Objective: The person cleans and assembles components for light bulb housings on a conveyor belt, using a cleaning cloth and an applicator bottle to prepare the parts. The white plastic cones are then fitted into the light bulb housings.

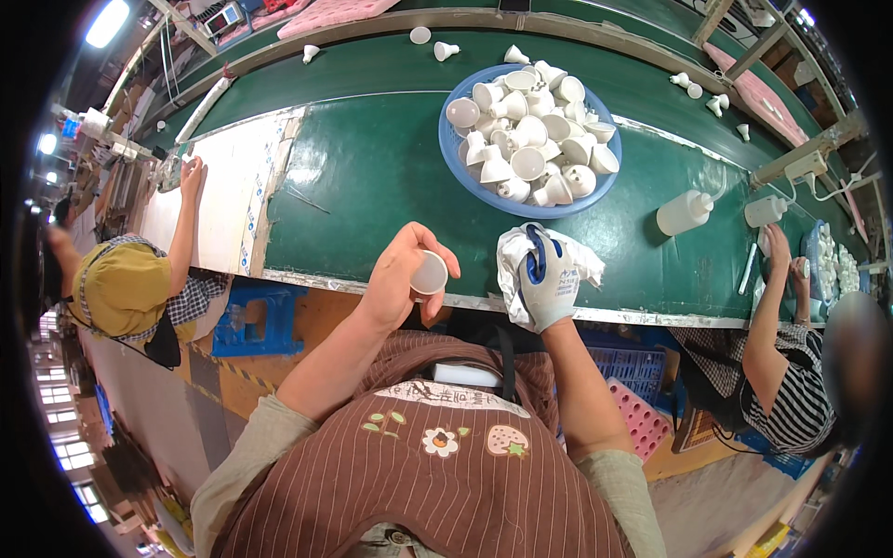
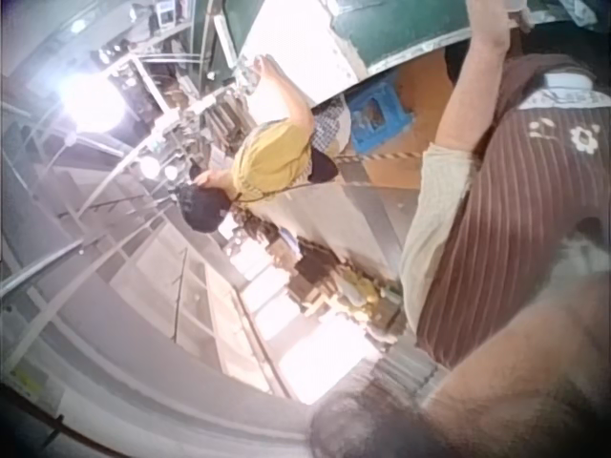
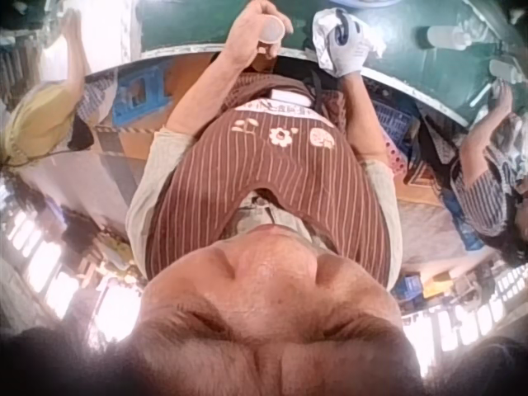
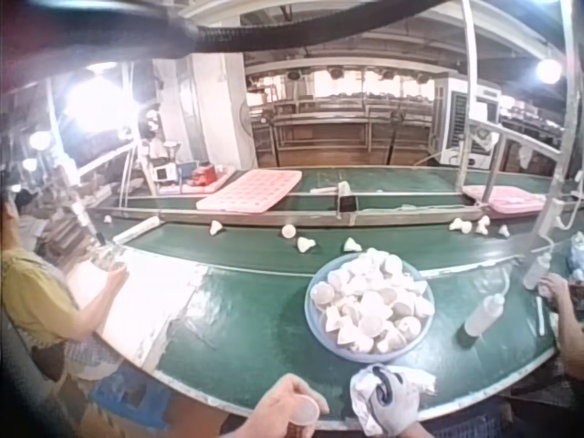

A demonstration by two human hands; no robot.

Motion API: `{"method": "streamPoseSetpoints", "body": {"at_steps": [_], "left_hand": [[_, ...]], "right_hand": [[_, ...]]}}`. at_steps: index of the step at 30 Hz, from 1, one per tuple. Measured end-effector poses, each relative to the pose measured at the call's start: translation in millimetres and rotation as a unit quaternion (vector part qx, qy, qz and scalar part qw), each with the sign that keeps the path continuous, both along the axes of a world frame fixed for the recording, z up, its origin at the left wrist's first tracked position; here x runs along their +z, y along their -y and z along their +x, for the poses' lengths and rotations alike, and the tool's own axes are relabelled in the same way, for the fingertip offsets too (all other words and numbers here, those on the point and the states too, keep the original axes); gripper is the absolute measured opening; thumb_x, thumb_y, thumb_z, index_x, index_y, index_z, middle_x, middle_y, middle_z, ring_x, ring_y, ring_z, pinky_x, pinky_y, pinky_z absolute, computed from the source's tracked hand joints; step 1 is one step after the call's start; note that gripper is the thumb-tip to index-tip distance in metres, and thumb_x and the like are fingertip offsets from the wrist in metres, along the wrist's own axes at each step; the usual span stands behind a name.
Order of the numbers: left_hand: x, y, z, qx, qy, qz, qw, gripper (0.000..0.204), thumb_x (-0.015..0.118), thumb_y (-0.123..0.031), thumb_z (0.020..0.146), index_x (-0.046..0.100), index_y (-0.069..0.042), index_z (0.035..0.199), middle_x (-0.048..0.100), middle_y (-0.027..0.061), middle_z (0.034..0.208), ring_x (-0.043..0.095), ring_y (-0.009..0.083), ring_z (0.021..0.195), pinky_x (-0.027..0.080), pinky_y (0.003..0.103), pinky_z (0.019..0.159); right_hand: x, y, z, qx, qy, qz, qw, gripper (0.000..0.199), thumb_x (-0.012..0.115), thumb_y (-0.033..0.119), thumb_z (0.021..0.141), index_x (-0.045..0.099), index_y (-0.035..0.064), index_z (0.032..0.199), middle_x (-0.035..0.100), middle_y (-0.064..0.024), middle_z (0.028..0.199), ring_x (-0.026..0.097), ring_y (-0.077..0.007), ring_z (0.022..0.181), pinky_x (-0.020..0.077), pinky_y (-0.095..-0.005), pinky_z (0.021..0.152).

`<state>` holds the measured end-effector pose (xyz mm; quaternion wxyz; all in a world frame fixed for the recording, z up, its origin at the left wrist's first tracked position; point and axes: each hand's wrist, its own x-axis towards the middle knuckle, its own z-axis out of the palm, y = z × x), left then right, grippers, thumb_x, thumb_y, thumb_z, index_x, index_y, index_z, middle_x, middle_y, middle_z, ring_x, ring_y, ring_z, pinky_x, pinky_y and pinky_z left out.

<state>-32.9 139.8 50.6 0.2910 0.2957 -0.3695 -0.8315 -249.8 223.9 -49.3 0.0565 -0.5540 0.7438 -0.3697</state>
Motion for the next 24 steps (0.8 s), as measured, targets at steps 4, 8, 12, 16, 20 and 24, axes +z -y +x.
{"method": "streamPoseSetpoints", "body": {"at_steps": [4, 8, 12, 16, 20, 24], "left_hand": [[-11.4, -3.3, -3.5, 0.03, 0.058, -0.106, 0.992, 0.01, 0.053, -0.002, 0.093, 0.049, -0.004, 0.103, 0.06, 0.0115, 0.084, 0.046, 0.0068, 0.049, 0.037, 0.022, 0.042], [-17.9, -2.2, -0.9, -0.028, 0.082, -0.108, 0.99, 0.008, 0.053, -0.011, 0.101, 0.051, -0.005, 0.106, 0.06, 0.0054, 0.084, 0.042, 0.0033, 0.051, 0.032, 0.02, 0.043], [-25.7, 1.3, -1.7, -0.036, 0.045, -0.126, 0.99, 0.025, 0.045, -0.027, 0.106, 0.052, -0.004, 0.106, 0.061, 0.0028, 0.084, 0.041, 0.0038, 0.049, 0.03, 0.019, 0.042], [-33.5, 2.5, -16.8, -0.035, 0.12, -0.073, 0.989, 0.046, 0.03, -0.043, 0.109, 0.051, -0.004, 0.122, 0.061, 0.0036, 0.094, 0.048, 0.0066, 0.061, 0.04, 0.023, 0.051], [-54.8, -26.9, -40.5, -0.011, 0.131, -0.313, 0.941, 0.055, 0.027, -0.047, 0.108, 0.043, 0.0, 0.133, 0.061, 0.0144, 0.104, 0.058, 0.0258, 0.1, 0.041, 0.036, 0.098], [-39.7, -31.4, -31.0, -0.117, 0.117, -0.246, 0.955, 0.05, 0.035, -0.039, 0.108, 0.041, 0.0, 0.139, 0.063, 0.013, 0.098, 0.06, 0.023, 0.096, 0.045, 0.035, 0.091]], "right_hand": [[-1.5, 0.6, -1.4, 0.004, -0.006, -0.006, 1.0, 0.039, 0.061, 0.009, 0.082, 0.065, 0.006, 0.121, 0.067, -0.019, 0.108, 0.062, -0.0385, 0.101, 0.0477, -0.0459, 0.091], [-3.6, -0.3, -1.9, 0.003, -0.007, -0.012, 1.0, 0.04, 0.061, 0.009, 0.081, 0.065, 0.0062, 0.121, 0.067, -0.0189, 0.109, 0.062, -0.0384, 0.102, 0.0477, -0.0455, 0.091], [1.3, -3.6, -3.3, 0.001, 0.08, -0.004, 0.997, 0.042, 0.06, 0.01, 0.082, 0.064, 0.0046, 0.123, 0.066, -0.0196, 0.113, 0.062, -0.0378, 0.106, 0.0468, -0.0436, 0.096], [56.0, -10.0, 27.6, 0.094, 0.082, -0.124, 0.984, 0.049, 0.064, 0.01, 0.078, 0.062, 0.005, 0.126, 0.063, -0.0218, 0.119, 0.062, -0.0374, 0.109, 0.0499, -0.0412, 0.092], [78.2, -1.8, 56.1, 0.079, 0.044, -0.092, 0.992, 0.048, 0.066, 0.008, 0.078, 0.061, 0.0061, 0.126, 0.063, -0.0195, 0.107, 0.063, -0.0381, 0.096, 0.0524, -0.0436, 0.083], [52.4, 2.5, 20.6, 0.006, 0.082, -0.034, 0.996, 0.041, 0.067, 0.008, 0.082, 0.062, 0.006, 0.123, 0.062, -0.0185, 0.106, 0.064, -0.0382, 0.09, 0.0525, -0.0433, 0.077]]}}
